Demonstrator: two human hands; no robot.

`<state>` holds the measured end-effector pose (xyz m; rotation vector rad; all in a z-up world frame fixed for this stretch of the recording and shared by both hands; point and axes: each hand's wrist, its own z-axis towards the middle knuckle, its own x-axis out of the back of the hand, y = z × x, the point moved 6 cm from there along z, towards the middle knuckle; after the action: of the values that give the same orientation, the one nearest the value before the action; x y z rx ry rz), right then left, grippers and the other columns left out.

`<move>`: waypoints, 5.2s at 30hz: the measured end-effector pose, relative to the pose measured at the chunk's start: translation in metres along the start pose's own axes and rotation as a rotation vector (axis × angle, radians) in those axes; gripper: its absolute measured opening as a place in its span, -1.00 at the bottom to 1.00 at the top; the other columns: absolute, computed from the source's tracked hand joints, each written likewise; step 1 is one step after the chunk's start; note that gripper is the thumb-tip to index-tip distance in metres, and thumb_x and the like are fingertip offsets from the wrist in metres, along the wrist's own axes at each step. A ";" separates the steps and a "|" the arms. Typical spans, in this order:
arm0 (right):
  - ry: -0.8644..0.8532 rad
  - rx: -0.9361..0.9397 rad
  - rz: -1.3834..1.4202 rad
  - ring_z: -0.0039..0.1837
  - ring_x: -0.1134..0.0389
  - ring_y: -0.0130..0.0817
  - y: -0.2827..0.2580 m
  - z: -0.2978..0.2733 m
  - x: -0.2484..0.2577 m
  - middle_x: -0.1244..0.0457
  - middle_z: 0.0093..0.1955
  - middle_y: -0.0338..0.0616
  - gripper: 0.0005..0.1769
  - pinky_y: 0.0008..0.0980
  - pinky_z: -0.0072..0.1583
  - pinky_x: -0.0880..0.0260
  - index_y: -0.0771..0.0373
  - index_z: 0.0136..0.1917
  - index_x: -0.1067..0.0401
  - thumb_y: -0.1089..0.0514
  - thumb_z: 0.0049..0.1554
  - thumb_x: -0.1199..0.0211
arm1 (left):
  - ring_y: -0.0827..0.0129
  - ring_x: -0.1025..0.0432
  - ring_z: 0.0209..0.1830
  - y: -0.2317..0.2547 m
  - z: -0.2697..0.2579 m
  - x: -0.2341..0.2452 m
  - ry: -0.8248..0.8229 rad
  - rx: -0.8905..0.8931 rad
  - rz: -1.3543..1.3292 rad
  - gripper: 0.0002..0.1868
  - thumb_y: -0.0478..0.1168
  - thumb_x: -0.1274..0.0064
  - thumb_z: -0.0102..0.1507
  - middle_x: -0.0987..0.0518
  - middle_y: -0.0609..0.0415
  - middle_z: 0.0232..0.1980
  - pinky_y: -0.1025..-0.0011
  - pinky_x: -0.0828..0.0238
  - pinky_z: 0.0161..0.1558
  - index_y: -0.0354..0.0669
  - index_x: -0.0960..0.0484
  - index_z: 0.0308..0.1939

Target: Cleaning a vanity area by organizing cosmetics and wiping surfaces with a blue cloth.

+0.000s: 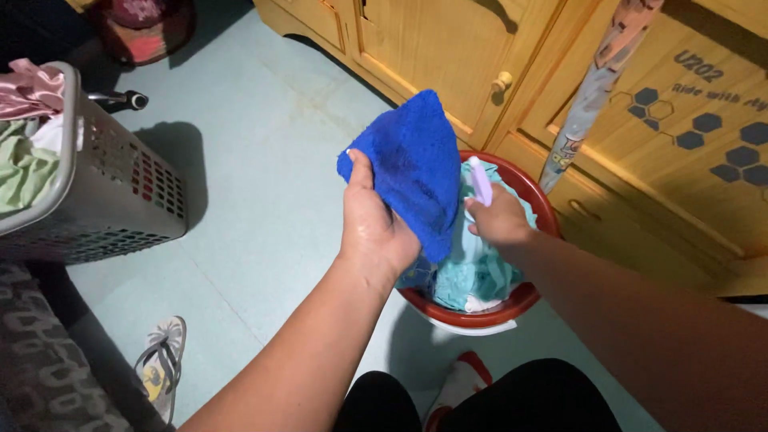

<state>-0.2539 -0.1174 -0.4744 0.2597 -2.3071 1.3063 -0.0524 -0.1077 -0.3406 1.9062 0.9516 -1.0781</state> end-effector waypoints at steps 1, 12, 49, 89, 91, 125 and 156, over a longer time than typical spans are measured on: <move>0.007 -0.002 0.001 -0.15 -0.48 -0.25 -0.010 -0.006 0.003 -0.37 0.04 0.01 -0.53 -0.27 -0.19 -0.56 0.30 0.30 -0.38 0.09 0.17 -0.32 | 0.02 -0.38 0.35 -0.001 -0.002 -0.001 -0.004 0.006 0.001 -0.15 0.42 0.43 0.35 -0.49 -0.07 0.39 0.02 -0.23 0.39 -0.13 -0.41 0.41; 0.149 0.113 -0.433 0.41 -0.14 0.31 -0.072 -0.048 0.030 -0.03 0.45 0.33 0.08 0.13 0.34 -0.22 0.10 0.56 0.00 0.03 -0.06 -0.57 | 0.03 -0.37 0.36 0.034 -0.034 -0.056 0.045 -0.006 0.006 -0.13 0.43 0.45 0.35 -0.48 -0.08 0.41 0.06 -0.22 0.41 -0.15 -0.40 0.42; 0.403 0.346 0.699 0.19 -0.37 0.06 -0.651 -0.001 0.219 -0.33 0.16 0.11 -0.45 0.14 0.26 -0.34 0.23 0.36 -0.32 -0.19 0.31 -0.04 | 0.35 -0.47 -0.44 0.424 0.180 -0.405 -0.089 -0.299 1.456 -0.53 0.12 -0.12 0.24 -0.59 0.09 -0.41 0.34 -0.42 -0.32 -0.27 -0.61 -0.13; 0.688 0.377 -0.538 0.60 0.07 0.22 -0.627 0.133 0.118 -0.10 0.52 0.11 -0.18 0.33 0.46 0.15 0.20 0.39 -0.29 0.28 -0.16 -0.39 | -0.21 -0.52 0.09 0.259 0.370 -0.581 -0.801 -0.788 1.326 -0.35 -0.31 -0.28 0.12 -0.60 -0.25 0.08 0.04 -0.46 0.02 -0.16 -0.34 0.26; 0.663 0.376 -0.526 0.60 0.07 0.29 -0.630 0.132 0.120 -0.09 0.52 0.19 -0.13 0.40 0.44 0.16 0.23 0.41 -0.30 0.28 -0.21 -0.40 | -0.22 -0.51 0.09 0.234 0.376 -0.588 -0.820 -0.789 1.294 -0.31 -0.31 -0.31 0.10 -0.59 -0.24 0.09 0.03 -0.45 0.01 -0.15 -0.33 0.26; 0.588 0.371 -0.594 0.65 0.11 0.08 -0.594 0.209 0.182 -0.01 0.57 0.07 -0.12 0.08 0.51 0.13 0.21 0.46 -0.20 0.34 -0.14 -0.32 | -0.20 -0.40 0.19 0.270 0.390 -0.614 -0.898 -1.094 1.412 -0.29 -0.36 -0.22 0.19 -0.41 -0.25 0.19 0.01 -0.41 0.11 -0.16 -0.25 0.38; 0.370 0.498 -0.435 0.65 0.08 -0.08 -0.650 0.176 0.125 -0.06 0.60 -0.14 -0.18 0.09 0.54 0.19 0.05 0.34 -0.38 0.39 -0.22 -0.36 | -0.03 -0.51 -0.06 0.362 0.433 -0.586 -0.415 -1.126 2.380 -0.40 -0.25 -0.19 0.22 -0.35 -0.10 0.13 0.08 -0.56 -0.18 -0.02 -0.43 0.35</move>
<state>-0.1668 -0.6013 0.0028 0.5886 -1.4912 1.5179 -0.1116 -0.7852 0.1063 0.6025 -0.9398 0.5558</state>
